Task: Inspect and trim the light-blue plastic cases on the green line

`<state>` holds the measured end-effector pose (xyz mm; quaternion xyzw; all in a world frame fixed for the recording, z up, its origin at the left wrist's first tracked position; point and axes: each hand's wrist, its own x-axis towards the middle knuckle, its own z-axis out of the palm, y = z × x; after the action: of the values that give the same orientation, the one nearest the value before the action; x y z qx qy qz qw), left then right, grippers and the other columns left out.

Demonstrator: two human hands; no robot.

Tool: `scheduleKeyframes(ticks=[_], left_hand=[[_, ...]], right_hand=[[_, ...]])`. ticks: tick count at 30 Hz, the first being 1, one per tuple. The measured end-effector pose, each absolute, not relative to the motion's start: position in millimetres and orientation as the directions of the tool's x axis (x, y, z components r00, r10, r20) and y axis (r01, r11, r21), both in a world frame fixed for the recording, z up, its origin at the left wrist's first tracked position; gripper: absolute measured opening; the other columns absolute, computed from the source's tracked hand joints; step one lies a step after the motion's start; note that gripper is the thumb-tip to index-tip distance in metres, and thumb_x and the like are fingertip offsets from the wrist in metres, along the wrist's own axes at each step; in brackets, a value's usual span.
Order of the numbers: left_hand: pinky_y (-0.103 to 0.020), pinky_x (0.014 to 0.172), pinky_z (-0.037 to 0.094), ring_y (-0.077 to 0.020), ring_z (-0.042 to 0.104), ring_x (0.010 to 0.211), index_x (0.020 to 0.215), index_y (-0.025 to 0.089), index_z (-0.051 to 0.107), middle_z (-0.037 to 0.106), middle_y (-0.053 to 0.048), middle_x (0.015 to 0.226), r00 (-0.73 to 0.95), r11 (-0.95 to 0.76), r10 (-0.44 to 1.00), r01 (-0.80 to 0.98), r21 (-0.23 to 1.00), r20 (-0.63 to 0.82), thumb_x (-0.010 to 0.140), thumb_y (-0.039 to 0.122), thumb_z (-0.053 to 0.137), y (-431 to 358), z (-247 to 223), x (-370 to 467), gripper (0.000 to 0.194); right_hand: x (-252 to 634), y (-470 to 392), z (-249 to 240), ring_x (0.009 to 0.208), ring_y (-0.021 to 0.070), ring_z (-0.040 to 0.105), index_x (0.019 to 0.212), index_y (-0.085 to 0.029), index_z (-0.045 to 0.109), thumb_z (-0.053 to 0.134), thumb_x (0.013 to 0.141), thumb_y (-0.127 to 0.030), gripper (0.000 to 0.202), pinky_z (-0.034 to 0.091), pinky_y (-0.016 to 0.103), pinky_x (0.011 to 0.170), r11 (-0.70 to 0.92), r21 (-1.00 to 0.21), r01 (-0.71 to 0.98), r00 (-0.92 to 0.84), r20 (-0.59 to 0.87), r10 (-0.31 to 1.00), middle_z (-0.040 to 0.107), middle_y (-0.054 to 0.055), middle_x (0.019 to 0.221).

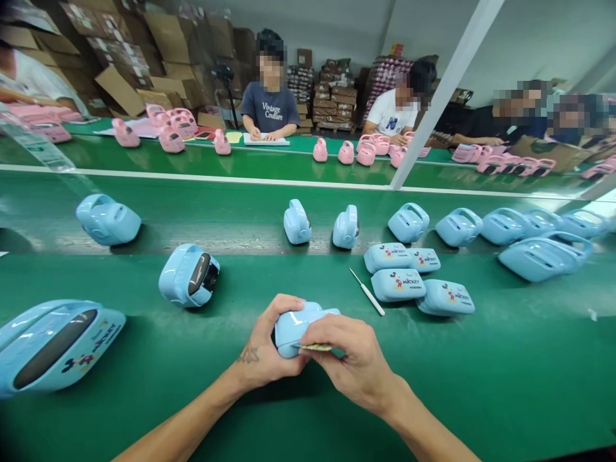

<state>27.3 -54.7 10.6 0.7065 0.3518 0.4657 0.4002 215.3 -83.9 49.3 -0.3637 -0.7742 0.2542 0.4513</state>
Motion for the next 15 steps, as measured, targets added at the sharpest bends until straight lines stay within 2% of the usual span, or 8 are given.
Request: scheduleKeyframes(ticks=[15], left_hand=[[-0.040,0.090,0.051,-0.0266,0.065,0.099,0.115,0.027,0.059,0.064,-0.005,0.111,0.305,-0.402,0.883,0.102,0.910,0.356,0.060,0.022,0.081,-54.0,7.1,26.5,0.060]], right_hand=[[216.6,-81.4,55.2,0.079,0.0181,0.074,0.100,-0.025,0.067,0.060,0.096,-0.013,0.014,0.059,0.029,0.075,0.679,-0.625,0.385,-0.419,0.537,0.732,0.076,0.003,0.085]])
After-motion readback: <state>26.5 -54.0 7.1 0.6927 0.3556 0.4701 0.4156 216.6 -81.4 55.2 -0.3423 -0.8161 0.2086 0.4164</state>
